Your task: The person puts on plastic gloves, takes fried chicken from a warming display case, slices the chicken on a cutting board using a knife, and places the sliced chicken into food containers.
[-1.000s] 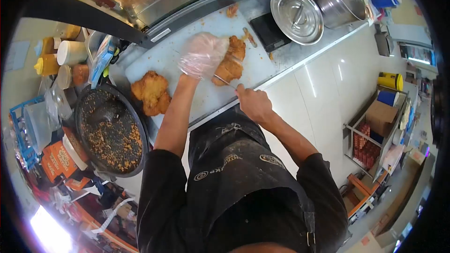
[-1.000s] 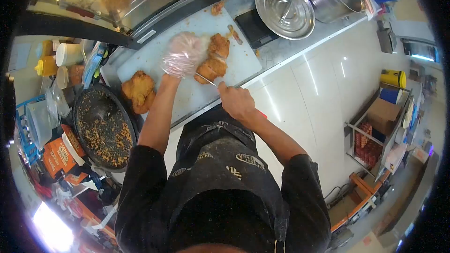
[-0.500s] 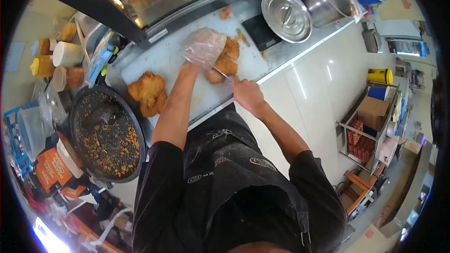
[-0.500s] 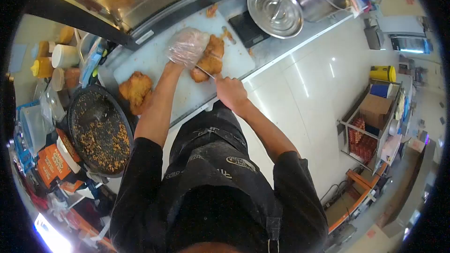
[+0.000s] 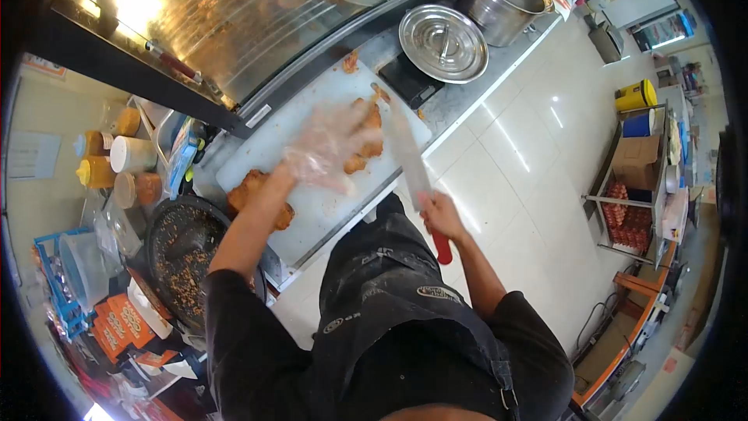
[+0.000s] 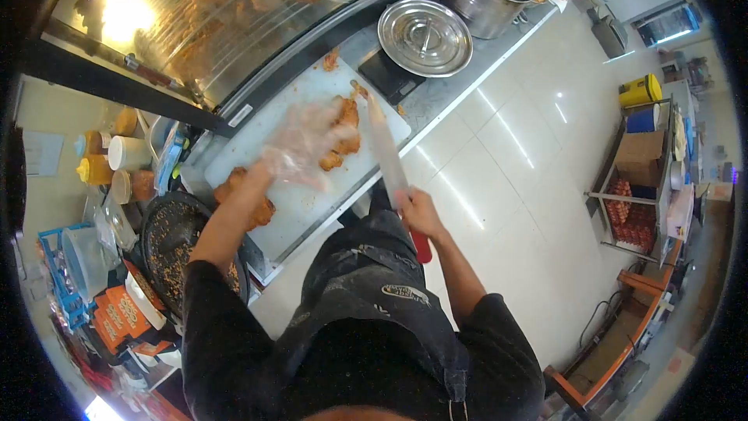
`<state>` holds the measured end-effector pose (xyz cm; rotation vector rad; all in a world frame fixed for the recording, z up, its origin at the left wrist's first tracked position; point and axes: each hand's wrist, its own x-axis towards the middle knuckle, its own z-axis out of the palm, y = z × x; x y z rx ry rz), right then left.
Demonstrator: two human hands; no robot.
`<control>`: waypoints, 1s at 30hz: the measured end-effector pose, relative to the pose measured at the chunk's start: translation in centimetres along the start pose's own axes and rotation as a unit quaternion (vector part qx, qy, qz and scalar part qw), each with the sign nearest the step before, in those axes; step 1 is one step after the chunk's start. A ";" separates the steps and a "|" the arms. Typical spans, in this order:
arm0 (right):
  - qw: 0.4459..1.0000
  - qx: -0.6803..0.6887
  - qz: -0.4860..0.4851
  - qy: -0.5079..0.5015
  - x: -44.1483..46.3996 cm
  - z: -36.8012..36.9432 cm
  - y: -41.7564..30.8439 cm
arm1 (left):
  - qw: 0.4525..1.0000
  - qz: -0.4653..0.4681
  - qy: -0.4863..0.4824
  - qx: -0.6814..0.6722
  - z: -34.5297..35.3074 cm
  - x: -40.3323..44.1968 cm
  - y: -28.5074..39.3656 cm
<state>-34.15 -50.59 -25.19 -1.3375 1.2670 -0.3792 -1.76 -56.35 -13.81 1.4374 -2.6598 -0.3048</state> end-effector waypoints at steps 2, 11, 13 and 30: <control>0.998 0.029 0.061 0.001 -0.3 2.1 0.5 | 0.999 0.041 -0.029 0.015 0.6 2.3 0.3; 0.985 0.047 0.111 -0.122 2.4 1.9 -6.0 | 0.934 -0.066 0.290 -0.200 8.9 2.2 -0.1; 0.982 0.039 0.117 -0.144 2.5 0.6 -8.0 | 0.878 -0.158 0.401 -0.210 8.8 2.2 0.7; 0.852 -0.453 -0.231 -0.124 8.9 0.2 -10.4 | 0.232 -0.331 0.898 -0.177 0.5 -43.1 20.2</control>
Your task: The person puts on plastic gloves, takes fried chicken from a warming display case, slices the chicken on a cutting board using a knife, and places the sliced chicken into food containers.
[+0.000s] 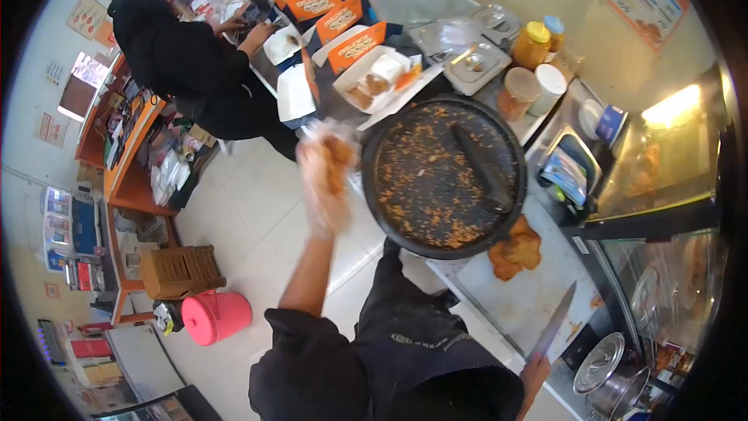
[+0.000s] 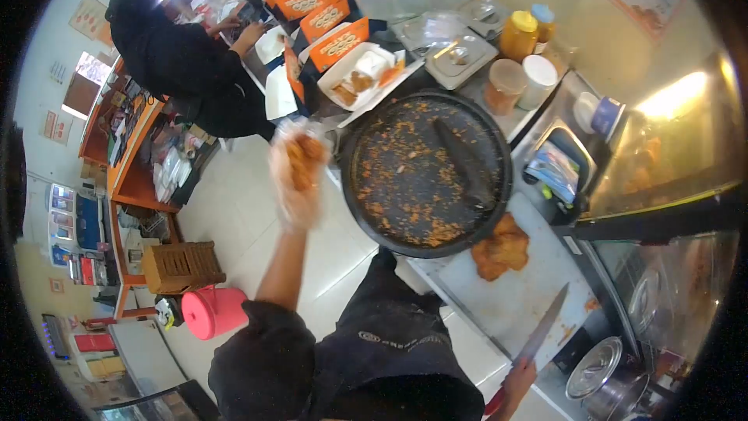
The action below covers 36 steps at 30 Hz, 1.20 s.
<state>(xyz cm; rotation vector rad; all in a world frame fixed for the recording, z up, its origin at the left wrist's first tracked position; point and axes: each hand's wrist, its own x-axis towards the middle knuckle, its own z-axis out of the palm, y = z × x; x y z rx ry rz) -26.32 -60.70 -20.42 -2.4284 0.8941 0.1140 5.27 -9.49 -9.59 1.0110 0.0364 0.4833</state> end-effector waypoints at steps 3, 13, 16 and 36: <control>0.986 0.076 0.149 -0.005 0.6 2.0 -3.1 | 0.968 -0.045 0.220 0.109 -7.9 10.4 2.8; 0.985 0.048 0.167 0.002 0.3 2.7 -8.7 | 0.707 -0.178 -0.008 0.685 -17.9 26.2 2.2; 0.985 0.041 0.166 0.010 -0.5 2.2 -9.1 | 0.510 -0.102 -0.168 0.837 -16.1 25.8 4.8; 0.987 0.052 0.151 0.018 -1.9 1.9 -3.7 | 0.643 0.284 -0.284 0.652 -0.8 6.3 0.1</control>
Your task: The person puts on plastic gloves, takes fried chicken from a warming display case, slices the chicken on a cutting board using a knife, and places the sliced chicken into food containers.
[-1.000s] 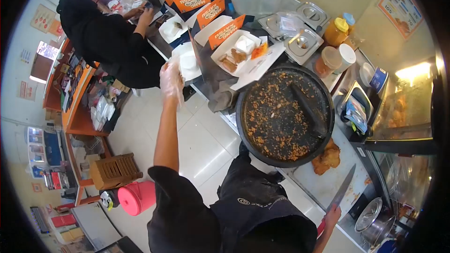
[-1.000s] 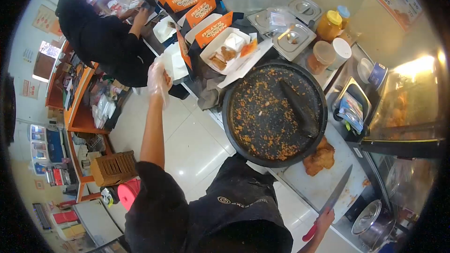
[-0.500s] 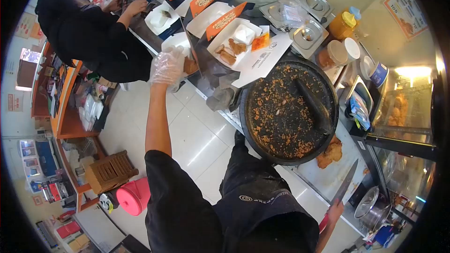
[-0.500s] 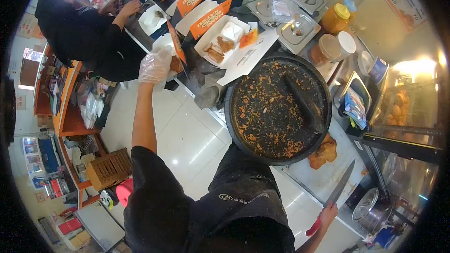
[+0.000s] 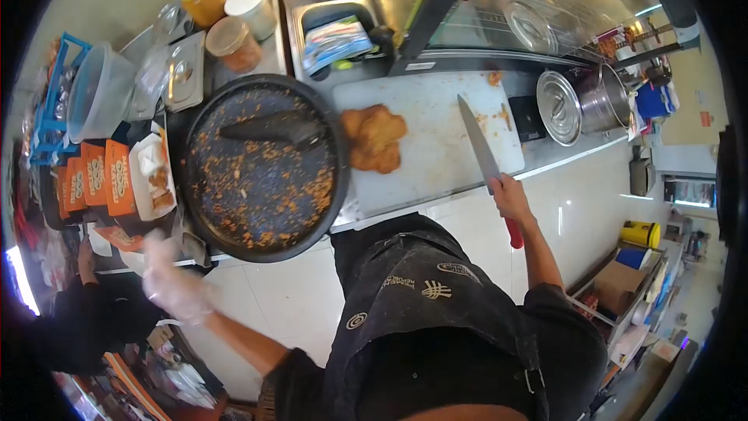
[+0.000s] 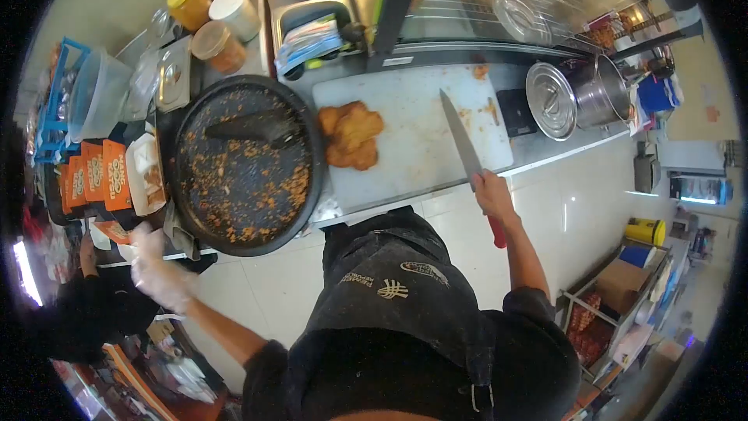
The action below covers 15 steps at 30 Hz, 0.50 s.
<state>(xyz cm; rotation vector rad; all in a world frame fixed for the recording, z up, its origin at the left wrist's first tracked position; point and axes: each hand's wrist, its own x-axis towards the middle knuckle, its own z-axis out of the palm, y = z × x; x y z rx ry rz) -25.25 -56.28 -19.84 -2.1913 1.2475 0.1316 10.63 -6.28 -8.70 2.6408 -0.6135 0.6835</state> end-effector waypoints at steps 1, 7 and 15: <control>1.000 -0.010 -0.003 0.005 0.2 -0.5 0.9 | 0.994 0.073 -0.059 -0.047 1.1 0.3 7.0; 0.993 -0.051 -0.105 -0.011 2.7 -1.7 5.9 | 0.907 0.158 -0.386 -0.055 14.3 4.1 33.3; 0.992 0.082 -0.095 0.008 3.0 -5.1 7.2 | 0.876 0.291 -0.380 -0.059 19.9 3.7 35.8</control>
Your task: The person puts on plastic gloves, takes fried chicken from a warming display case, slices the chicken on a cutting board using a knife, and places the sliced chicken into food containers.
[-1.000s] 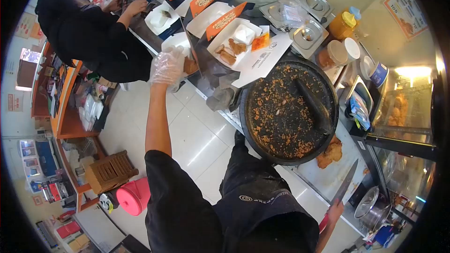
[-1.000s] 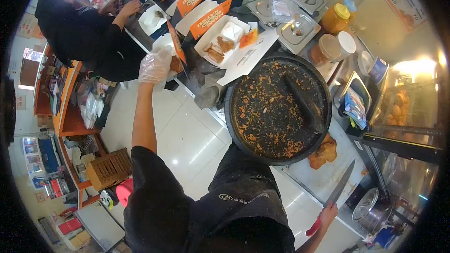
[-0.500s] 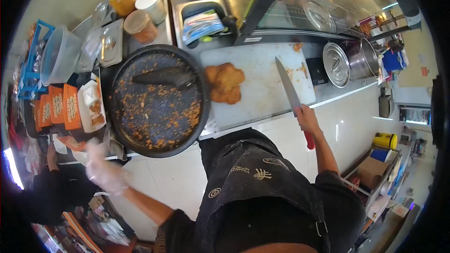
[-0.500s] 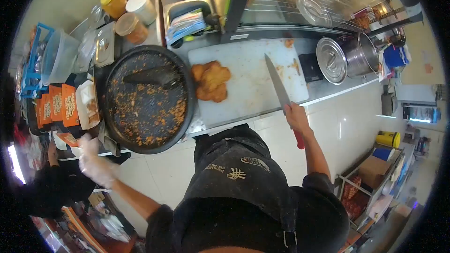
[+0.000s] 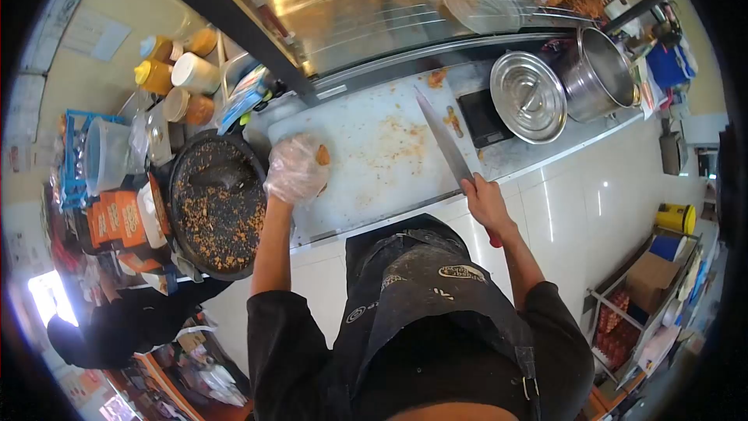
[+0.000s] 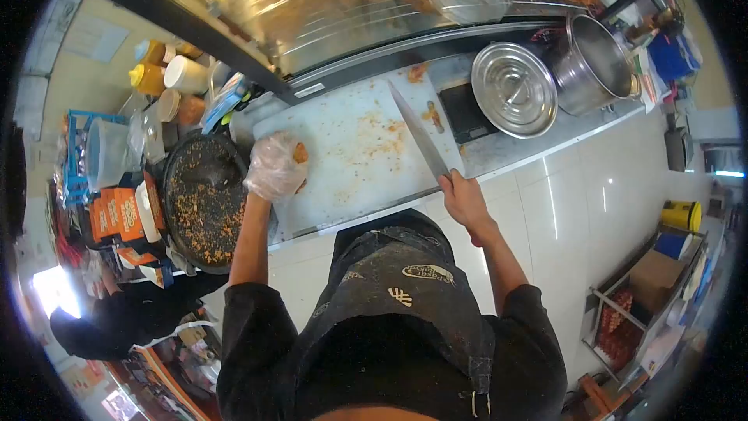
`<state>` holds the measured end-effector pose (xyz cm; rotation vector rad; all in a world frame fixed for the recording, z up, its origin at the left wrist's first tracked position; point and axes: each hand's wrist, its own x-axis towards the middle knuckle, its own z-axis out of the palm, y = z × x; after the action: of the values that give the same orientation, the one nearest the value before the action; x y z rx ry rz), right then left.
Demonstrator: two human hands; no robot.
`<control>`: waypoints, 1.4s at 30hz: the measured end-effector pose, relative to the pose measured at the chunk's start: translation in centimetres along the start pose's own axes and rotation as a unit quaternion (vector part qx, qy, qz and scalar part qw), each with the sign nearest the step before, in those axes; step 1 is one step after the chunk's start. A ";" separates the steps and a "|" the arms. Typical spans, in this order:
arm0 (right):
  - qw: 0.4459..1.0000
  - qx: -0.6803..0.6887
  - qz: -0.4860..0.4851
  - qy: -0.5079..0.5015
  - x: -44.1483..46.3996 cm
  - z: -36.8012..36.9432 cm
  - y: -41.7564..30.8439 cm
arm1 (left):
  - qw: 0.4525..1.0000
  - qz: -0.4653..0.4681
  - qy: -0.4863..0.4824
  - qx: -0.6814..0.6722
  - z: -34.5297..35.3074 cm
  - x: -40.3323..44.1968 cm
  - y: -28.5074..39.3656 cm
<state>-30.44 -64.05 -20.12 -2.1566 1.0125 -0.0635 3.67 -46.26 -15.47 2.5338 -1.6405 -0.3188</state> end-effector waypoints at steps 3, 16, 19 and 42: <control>1.000 0.005 0.029 -0.006 -0.7 0.1 0.3 | 0.968 0.091 0.223 -0.076 3.0 0.0 1.8; 0.986 -0.134 -0.070 -0.074 1.0 1.1 -6.9 | 0.928 0.015 0.246 -0.281 -1.9 4.3 7.8; 0.968 -0.212 -0.071 -0.114 1.9 3.3 -8.7 | 0.943 0.155 0.255 -0.150 2.5 8.5 6.5; 0.952 -0.262 -0.050 -0.150 5.7 4.3 -5.0 | 0.986 0.108 0.101 -0.075 5.7 13.4 7.8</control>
<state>-21.86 -63.24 -21.46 -2.5863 0.7999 0.5272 0.70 -61.58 -21.05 2.1756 -1.7195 -0.1525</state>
